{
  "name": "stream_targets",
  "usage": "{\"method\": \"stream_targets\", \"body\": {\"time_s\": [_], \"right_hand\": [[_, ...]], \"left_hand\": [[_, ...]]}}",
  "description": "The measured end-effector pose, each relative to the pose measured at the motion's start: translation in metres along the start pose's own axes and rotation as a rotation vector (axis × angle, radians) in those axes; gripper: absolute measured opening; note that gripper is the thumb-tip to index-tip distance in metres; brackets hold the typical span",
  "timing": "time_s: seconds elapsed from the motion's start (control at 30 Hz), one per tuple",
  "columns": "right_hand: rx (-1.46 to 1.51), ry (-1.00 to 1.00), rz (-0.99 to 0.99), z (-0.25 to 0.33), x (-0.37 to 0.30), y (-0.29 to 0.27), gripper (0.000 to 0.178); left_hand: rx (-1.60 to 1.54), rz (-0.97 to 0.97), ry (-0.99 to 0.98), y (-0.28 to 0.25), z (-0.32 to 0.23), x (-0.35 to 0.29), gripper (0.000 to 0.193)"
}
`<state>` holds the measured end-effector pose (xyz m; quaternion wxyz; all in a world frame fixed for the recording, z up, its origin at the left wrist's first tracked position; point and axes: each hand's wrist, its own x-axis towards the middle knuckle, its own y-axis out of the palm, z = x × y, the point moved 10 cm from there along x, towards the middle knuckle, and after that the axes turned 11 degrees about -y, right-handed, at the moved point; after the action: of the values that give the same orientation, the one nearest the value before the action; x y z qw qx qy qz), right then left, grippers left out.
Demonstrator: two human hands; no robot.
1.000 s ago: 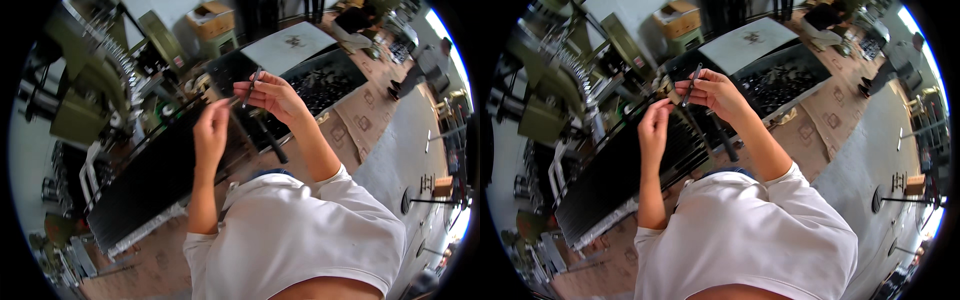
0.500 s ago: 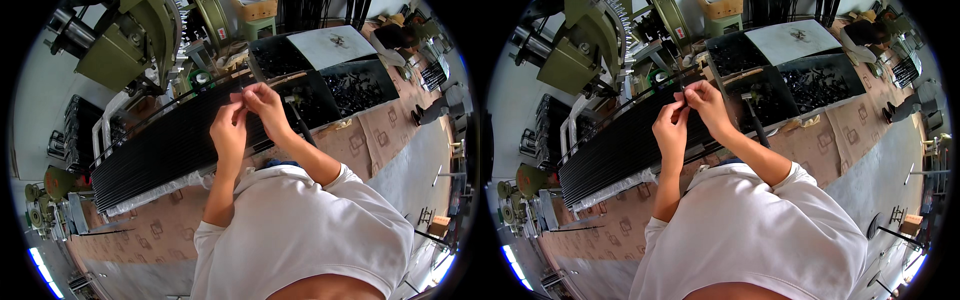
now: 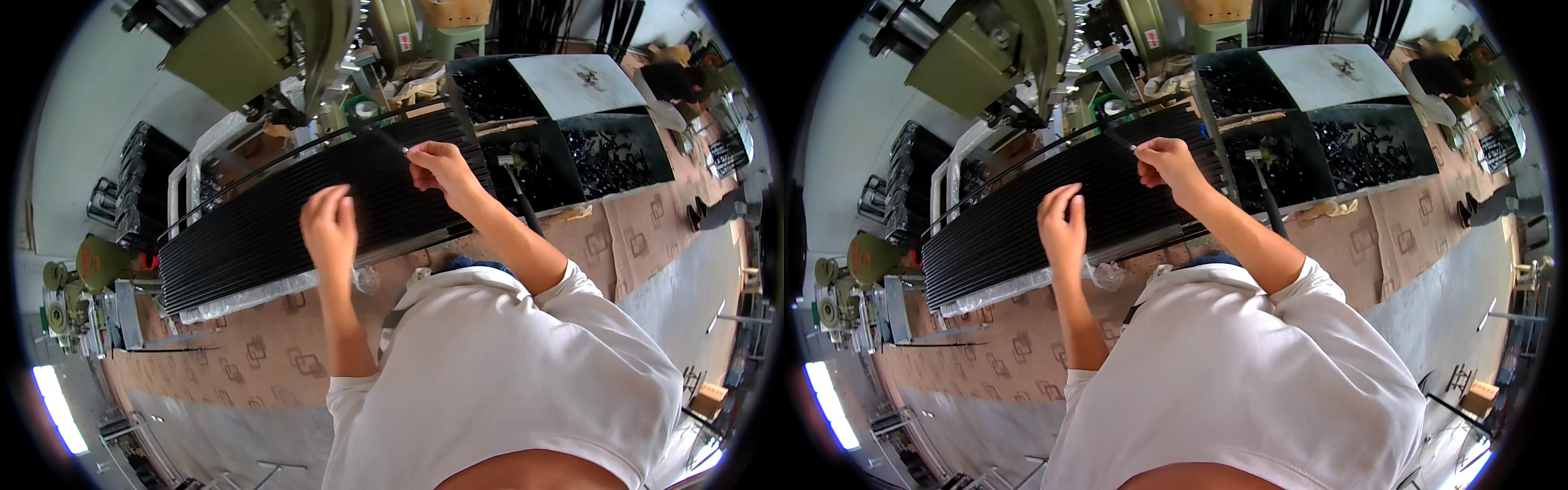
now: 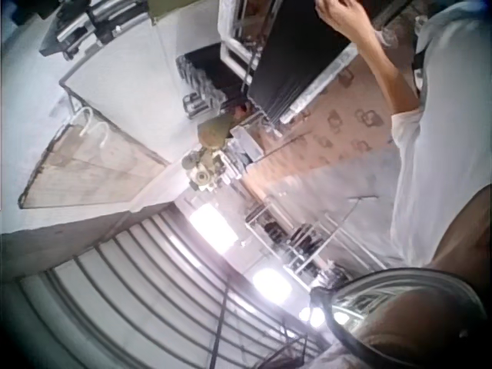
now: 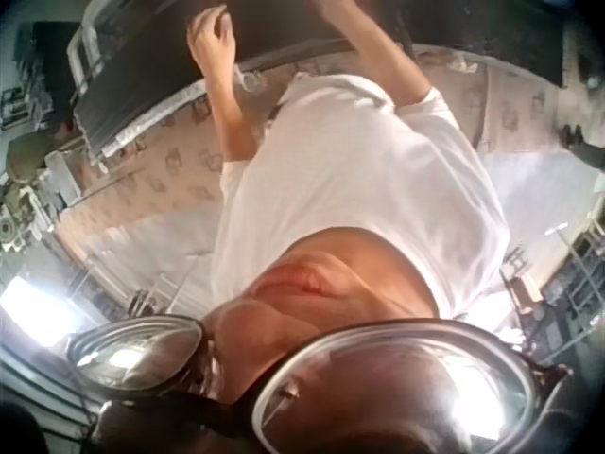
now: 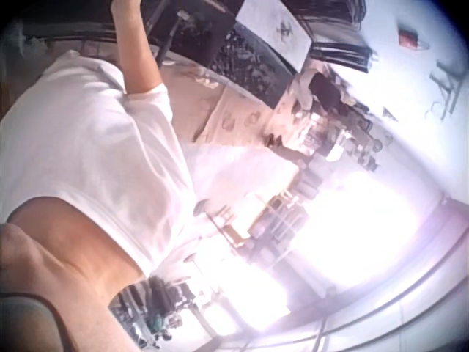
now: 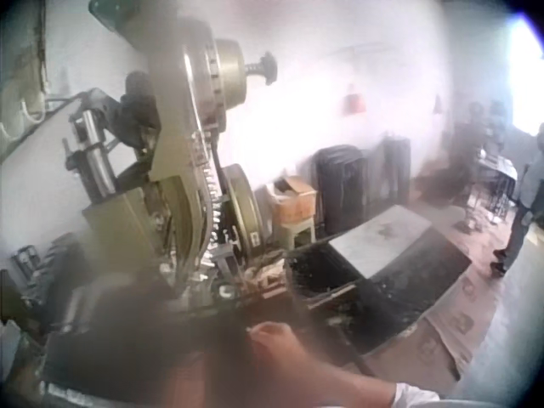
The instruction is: The person unwraps plastic from stacked black metal frames and moves them to a workbench. They then use a hammer to drive small metal pins into the frames to assemble them.
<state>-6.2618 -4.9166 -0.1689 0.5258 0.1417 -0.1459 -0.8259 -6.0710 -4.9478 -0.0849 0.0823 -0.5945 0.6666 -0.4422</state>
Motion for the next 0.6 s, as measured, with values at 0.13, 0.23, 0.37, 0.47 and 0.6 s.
{"method": "stream_targets", "body": {"time_s": [0.13, 0.23, 0.37, 0.47, 0.6], "right_hand": [[-0.197, -0.052, 0.133, -0.012, 0.04, 0.034, 0.019], [-0.189, -0.064, 0.13, -0.02, 0.075, 0.058, 0.019], [-0.205, -0.015, 0.103, -0.031, 0.092, 0.075, 0.022], [-0.234, -0.019, 0.097, -0.036, 0.099, 0.078, 0.024], [-0.289, -0.03, 0.093, -0.035, 0.102, 0.073, 0.025]], "left_hand": [[0.45, -0.053, -0.229, -0.015, 0.118, 0.001, 0.039], [0.46, 0.002, -0.247, -0.009, 0.122, 0.003, 0.039], [0.431, -0.021, -0.235, -0.008, 0.121, 0.001, 0.038], [0.431, -0.011, -0.263, -0.007, 0.124, 0.001, 0.038], [0.401, -0.013, -0.222, -0.006, 0.127, 0.012, 0.041]]}}
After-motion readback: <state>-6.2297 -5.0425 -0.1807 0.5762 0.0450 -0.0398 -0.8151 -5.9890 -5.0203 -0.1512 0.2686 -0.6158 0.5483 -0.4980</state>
